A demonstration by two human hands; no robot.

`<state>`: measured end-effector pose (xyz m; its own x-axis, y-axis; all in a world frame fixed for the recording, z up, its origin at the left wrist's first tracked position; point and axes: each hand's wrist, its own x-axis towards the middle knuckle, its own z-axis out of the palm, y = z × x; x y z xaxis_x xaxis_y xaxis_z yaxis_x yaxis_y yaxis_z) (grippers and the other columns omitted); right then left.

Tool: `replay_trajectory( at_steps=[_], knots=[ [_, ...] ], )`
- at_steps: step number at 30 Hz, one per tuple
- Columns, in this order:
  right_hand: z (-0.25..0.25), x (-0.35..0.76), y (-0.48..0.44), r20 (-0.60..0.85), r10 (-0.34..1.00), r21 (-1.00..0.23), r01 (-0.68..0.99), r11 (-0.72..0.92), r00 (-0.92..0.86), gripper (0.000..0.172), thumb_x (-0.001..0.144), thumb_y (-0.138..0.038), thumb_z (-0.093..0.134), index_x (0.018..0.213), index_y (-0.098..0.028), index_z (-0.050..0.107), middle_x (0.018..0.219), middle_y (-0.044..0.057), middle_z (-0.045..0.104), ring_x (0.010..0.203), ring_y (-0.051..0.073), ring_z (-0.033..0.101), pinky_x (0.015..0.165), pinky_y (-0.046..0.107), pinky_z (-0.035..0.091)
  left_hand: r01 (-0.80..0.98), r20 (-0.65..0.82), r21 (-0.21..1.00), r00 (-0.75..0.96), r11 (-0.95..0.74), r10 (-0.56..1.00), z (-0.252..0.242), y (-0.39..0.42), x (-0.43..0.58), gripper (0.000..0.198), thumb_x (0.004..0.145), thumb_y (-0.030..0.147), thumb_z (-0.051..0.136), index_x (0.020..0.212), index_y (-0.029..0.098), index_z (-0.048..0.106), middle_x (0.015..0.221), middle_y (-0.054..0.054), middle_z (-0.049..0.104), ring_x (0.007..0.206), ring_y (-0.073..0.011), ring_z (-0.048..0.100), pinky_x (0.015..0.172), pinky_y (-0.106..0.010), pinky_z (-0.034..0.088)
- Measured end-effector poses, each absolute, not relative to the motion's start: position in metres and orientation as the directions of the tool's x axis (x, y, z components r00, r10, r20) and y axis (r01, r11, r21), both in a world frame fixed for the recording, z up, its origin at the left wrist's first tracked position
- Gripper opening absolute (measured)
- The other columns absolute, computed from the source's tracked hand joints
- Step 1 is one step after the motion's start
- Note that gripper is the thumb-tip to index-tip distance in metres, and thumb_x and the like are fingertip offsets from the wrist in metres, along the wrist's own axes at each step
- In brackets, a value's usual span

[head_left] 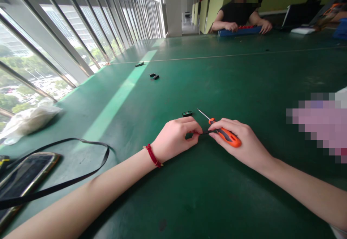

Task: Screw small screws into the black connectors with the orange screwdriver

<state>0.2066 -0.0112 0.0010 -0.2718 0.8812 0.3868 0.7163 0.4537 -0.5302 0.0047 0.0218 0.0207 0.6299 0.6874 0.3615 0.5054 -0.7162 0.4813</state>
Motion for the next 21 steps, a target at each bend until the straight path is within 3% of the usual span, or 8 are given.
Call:
replay_trajectory(
  at_steps=[8, 21],
  knots=[
    [0.0011, 0.2063, -0.0114, 0.401, 0.873, -0.509, 0.726, 0.463, -0.276, 0.008, 0.083, -0.025, 0.057, 0.088, -0.023, 0.064, 0.087, 0.001, 0.068, 0.074, 0.016, 0.060, 0.068, 0.029, 0.047, 0.522, 0.355, 0.404, 0.667, -0.751, 0.655, 0.0208, 0.0204, 0.0039, 0.022, 0.082, 0.013, 0.047, 0.085, 0.020, 0.068, 0.092, -0.002, 0.068, 0.084, -0.0127, 0.064, 0.077, -0.021, 0.050],
    [0.0016, 0.2063, -0.0111, 0.381, 0.881, -0.539, 0.706, 0.459, -0.281, 0.008, 0.084, -0.025, 0.056, 0.088, -0.023, 0.063, 0.087, 0.002, 0.067, 0.077, 0.017, 0.059, 0.072, 0.031, 0.046, 0.494, 0.378, 0.446, 0.652, -0.746, 0.658, 0.0212, 0.0191, 0.0057, 0.019, 0.082, 0.013, 0.049, 0.084, 0.018, 0.067, 0.089, -0.002, 0.067, 0.082, -0.0128, 0.063, 0.074, -0.021, 0.050]
  ],
)
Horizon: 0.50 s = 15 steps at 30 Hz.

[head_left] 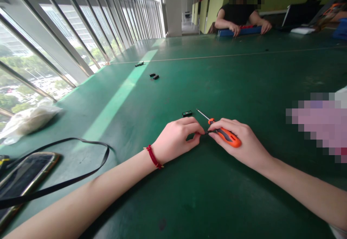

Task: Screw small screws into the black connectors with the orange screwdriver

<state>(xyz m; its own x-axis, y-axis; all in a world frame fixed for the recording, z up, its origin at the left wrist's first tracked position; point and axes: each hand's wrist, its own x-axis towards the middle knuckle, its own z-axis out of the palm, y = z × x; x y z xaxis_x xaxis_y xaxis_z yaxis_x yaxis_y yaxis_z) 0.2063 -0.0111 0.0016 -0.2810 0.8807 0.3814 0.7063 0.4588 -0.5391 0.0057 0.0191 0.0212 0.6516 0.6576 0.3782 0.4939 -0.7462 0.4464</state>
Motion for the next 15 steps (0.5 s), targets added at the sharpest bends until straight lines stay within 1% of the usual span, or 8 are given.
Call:
replay_trajectory(
  at_steps=[6, 9, 11, 12, 15],
  knots=[
    [0.0017, 0.2064, -0.0114, 0.373, 0.891, -0.573, 0.691, 0.440, -0.259, 0.007, 0.084, -0.025, 0.057, 0.087, -0.023, 0.062, 0.087, 0.001, 0.066, 0.076, 0.016, 0.058, 0.074, 0.031, 0.045, 0.451, 0.378, 0.560, 0.607, -0.695, 0.699, 0.0207, 0.0226, 0.0046, 0.015, 0.078, 0.010, 0.053, 0.082, 0.017, 0.065, 0.084, -0.001, 0.066, 0.075, -0.0106, 0.063, 0.071, -0.020, 0.050],
    [0.0017, 0.2066, -0.0118, 0.380, 0.893, -0.577, 0.693, 0.433, -0.242, 0.006, 0.083, -0.025, 0.057, 0.086, -0.022, 0.062, 0.087, 0.000, 0.067, 0.075, 0.015, 0.058, 0.072, 0.029, 0.044, 0.466, 0.391, 0.577, 0.563, -0.671, 0.728, 0.0207, 0.0245, 0.0036, 0.012, 0.079, 0.011, 0.054, 0.081, 0.016, 0.065, 0.082, -0.001, 0.065, 0.072, -0.0098, 0.062, 0.070, -0.020, 0.050],
    [0.0013, 0.2074, -0.0112, 0.398, 0.896, -0.582, 0.701, 0.412, -0.197, 0.006, 0.082, -0.025, 0.058, 0.086, -0.022, 0.062, 0.088, 0.000, 0.067, 0.075, 0.016, 0.058, 0.071, 0.029, 0.044, 0.524, 0.390, 0.542, 0.536, -0.657, 0.749, 0.0197, 0.0258, 0.0026, 0.012, 0.080, 0.012, 0.054, 0.082, 0.017, 0.065, 0.082, -0.001, 0.064, 0.072, -0.0104, 0.061, 0.069, -0.021, 0.050],
    [0.0009, 0.2082, -0.0105, 0.404, 0.899, -0.588, 0.706, 0.394, -0.166, 0.006, 0.082, -0.026, 0.058, 0.086, -0.022, 0.062, 0.088, 0.000, 0.067, 0.075, 0.016, 0.059, 0.071, 0.029, 0.044, 0.561, 0.389, 0.504, 0.532, -0.657, 0.752, 0.0185, 0.0265, 0.0019, 0.012, 0.080, 0.012, 0.054, 0.083, 0.017, 0.065, 0.082, -0.001, 0.064, 0.074, -0.0113, 0.060, 0.069, -0.022, 0.049],
    [-0.0007, 0.2113, -0.0072, 0.409, 0.910, -0.606, 0.723, 0.331, -0.074, 0.008, 0.081, -0.028, 0.059, 0.086, -0.022, 0.062, 0.087, 0.000, 0.067, 0.074, 0.016, 0.060, 0.069, 0.029, 0.044, 0.646, 0.398, 0.316, 0.574, -0.695, 0.715, 0.0137, 0.0282, 0.0001, 0.014, 0.084, 0.015, 0.054, 0.088, 0.019, 0.067, 0.090, -0.003, 0.065, 0.083, -0.0151, 0.058, 0.073, -0.027, 0.048]
  ],
)
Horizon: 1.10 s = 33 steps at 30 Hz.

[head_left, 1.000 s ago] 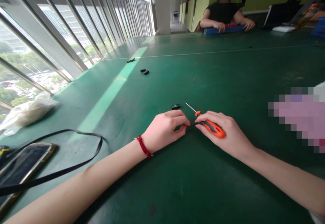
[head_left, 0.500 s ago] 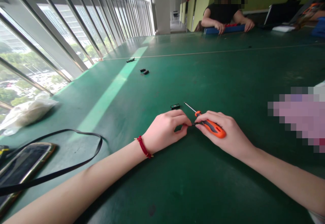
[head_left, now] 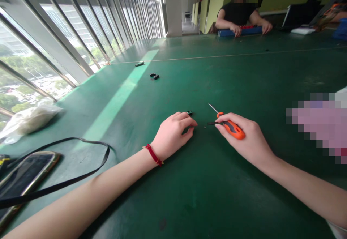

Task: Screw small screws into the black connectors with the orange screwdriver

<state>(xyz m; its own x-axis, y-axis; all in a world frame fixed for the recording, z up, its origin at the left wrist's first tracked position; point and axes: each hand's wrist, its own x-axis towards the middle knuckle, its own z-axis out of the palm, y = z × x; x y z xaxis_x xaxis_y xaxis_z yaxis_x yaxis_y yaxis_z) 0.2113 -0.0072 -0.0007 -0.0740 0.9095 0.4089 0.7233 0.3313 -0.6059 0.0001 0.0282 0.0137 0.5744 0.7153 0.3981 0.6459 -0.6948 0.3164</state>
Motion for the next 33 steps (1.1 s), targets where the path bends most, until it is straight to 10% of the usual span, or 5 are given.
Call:
replay_trajectory(
  at_steps=[7, 18, 33],
  knots=[
    [-0.003, 0.214, -0.003, 0.452, 0.879, -0.385, 0.857, 0.343, -0.149, 0.007, 0.082, -0.024, 0.056, 0.087, -0.022, 0.061, 0.089, 0.000, 0.067, 0.071, 0.017, 0.059, 0.069, 0.030, 0.043, 0.620, 0.413, -0.034, 0.723, -0.784, 0.553, 0.009, 0.030, 0.008, 0.025, 0.094, 0.024, 0.045, 0.109, 0.023, 0.065, 0.102, -0.004, 0.063, 0.091, -0.0172, 0.055, 0.075, -0.030, 0.041],
    [-0.002, 0.209, -0.006, 0.472, 0.823, -0.216, 0.864, 0.456, -0.316, 0.008, 0.085, -0.022, 0.054, 0.088, -0.021, 0.061, 0.081, 0.000, 0.064, 0.070, 0.016, 0.055, 0.072, 0.030, 0.040, 0.551, 0.418, -0.181, 0.793, -0.815, 0.443, 0.009, 0.032, 0.013, 0.023, 0.095, 0.022, 0.044, 0.087, 0.018, 0.065, 0.093, -0.003, 0.064, 0.087, -0.0162, 0.052, 0.075, -0.029, 0.038],
    [-0.002, 0.207, -0.009, 0.448, 0.834, -0.337, 0.803, 0.492, -0.322, 0.006, 0.085, -0.021, 0.055, 0.088, -0.020, 0.060, 0.082, 0.000, 0.064, 0.072, 0.015, 0.058, 0.074, 0.030, 0.041, 0.564, 0.400, 0.009, 0.755, -0.826, 0.520, 0.012, 0.031, 0.008, 0.016, 0.092, 0.022, 0.045, 0.086, 0.016, 0.058, 0.088, -0.004, 0.061, 0.084, -0.0168, 0.050, 0.074, -0.027, 0.041]
  ],
)
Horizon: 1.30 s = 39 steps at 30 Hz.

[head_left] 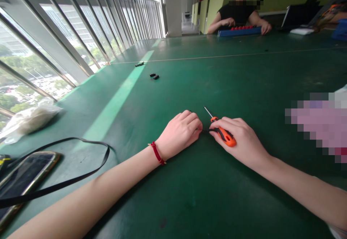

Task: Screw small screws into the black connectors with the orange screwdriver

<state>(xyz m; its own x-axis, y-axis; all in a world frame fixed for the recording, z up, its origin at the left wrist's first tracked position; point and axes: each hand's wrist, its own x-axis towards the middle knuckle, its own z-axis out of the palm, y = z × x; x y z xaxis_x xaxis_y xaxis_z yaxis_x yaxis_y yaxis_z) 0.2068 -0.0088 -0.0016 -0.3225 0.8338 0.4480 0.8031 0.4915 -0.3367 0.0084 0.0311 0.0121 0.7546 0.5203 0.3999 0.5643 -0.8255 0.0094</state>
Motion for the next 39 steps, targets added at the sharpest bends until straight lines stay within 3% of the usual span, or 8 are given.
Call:
replay_trajectory(
  at_steps=[5, 11, 16, 24, 27, 34, 39],
  knots=[
    [-0.001, 0.206, -0.010, 0.440, 0.851, -0.409, 0.780, 0.473, -0.285, 0.006, 0.084, -0.022, 0.056, 0.088, -0.021, 0.061, 0.085, 0.000, 0.066, 0.073, 0.015, 0.058, 0.074, 0.031, 0.042, 0.538, 0.452, -0.131, 0.780, -0.833, 0.433, 0.011, 0.031, 0.007, 0.020, 0.095, 0.023, 0.041, 0.086, 0.016, 0.058, 0.088, -0.004, 0.062, 0.085, -0.0168, 0.051, 0.073, -0.028, 0.040],
    [0.000, 0.204, -0.011, 0.447, 0.857, -0.445, 0.768, 0.462, -0.257, 0.005, 0.083, -0.022, 0.058, 0.087, -0.021, 0.061, 0.087, 0.000, 0.068, 0.074, 0.016, 0.060, 0.073, 0.030, 0.044, 0.526, 0.479, -0.175, 0.784, -0.832, 0.395, 0.011, 0.030, 0.009, 0.023, 0.096, 0.024, 0.040, 0.085, 0.016, 0.059, 0.088, -0.004, 0.063, 0.085, -0.0159, 0.053, 0.072, -0.028, 0.038],
    [0.000, 0.205, -0.011, 0.455, 0.870, -0.513, 0.742, 0.432, -0.192, 0.005, 0.083, -0.023, 0.057, 0.086, -0.022, 0.062, 0.089, 0.002, 0.069, 0.075, 0.017, 0.061, 0.072, 0.030, 0.046, 0.508, 0.486, -0.094, 0.774, -0.856, 0.405, 0.014, 0.027, 0.007, 0.025, 0.096, 0.028, 0.041, 0.090, 0.018, 0.063, 0.091, -0.003, 0.067, 0.083, -0.0132, 0.056, 0.072, -0.027, 0.039],
    [0.004, 0.206, -0.011, 0.440, 0.894, -0.678, 0.623, 0.390, -0.081, 0.007, 0.081, -0.027, 0.060, 0.085, -0.021, 0.061, 0.087, 0.001, 0.068, 0.076, 0.016, 0.064, 0.069, 0.027, 0.048, 0.563, 0.624, 0.055, 0.626, -0.825, 0.468, 0.015, 0.021, 0.002, 0.021, 0.091, 0.035, 0.051, 0.098, 0.020, 0.063, 0.094, -0.003, 0.068, 0.085, -0.0130, 0.058, 0.073, -0.027, 0.041],
    [0.007, 0.200, -0.016, 0.477, 0.874, -0.654, 0.628, 0.423, -0.092, 0.005, 0.082, -0.026, 0.060, 0.084, -0.021, 0.060, 0.084, 0.001, 0.067, 0.074, 0.015, 0.063, 0.067, 0.026, 0.048, 0.570, 0.646, 0.019, 0.620, -0.821, 0.445, 0.014, 0.021, 0.004, 0.020, 0.090, 0.037, 0.054, 0.096, 0.020, 0.063, 0.092, -0.002, 0.067, 0.082, -0.0132, 0.057, 0.070, -0.028, 0.039],
    [0.012, 0.189, -0.029, 0.572, 0.788, -0.458, 0.708, 0.537, -0.227, 0.004, 0.083, -0.020, 0.059, 0.086, -0.021, 0.057, 0.076, 0.000, 0.063, 0.069, 0.013, 0.058, 0.070, 0.027, 0.045, 0.563, 0.673, -0.118, 0.651, -0.818, 0.351, 0.016, 0.015, 0.008, 0.015, 0.091, 0.028, 0.052, 0.086, 0.020, 0.064, 0.079, -0.001, 0.063, 0.071, -0.0124, 0.051, 0.064, -0.029, 0.036],
    [0.011, 0.193, -0.027, 0.562, 0.800, -0.485, 0.700, 0.525, -0.210, 0.009, 0.083, -0.022, 0.059, 0.092, -0.023, 0.057, 0.079, 0.001, 0.062, 0.074, 0.015, 0.059, 0.071, 0.028, 0.046, 0.522, 0.668, -0.063, 0.655, -0.850, 0.353, 0.016, 0.016, 0.003, 0.013, 0.092, 0.024, 0.051, 0.091, 0.020, 0.063, 0.081, -0.001, 0.066, 0.072, -0.0117, 0.053, 0.065, -0.026, 0.041]
  ],
)
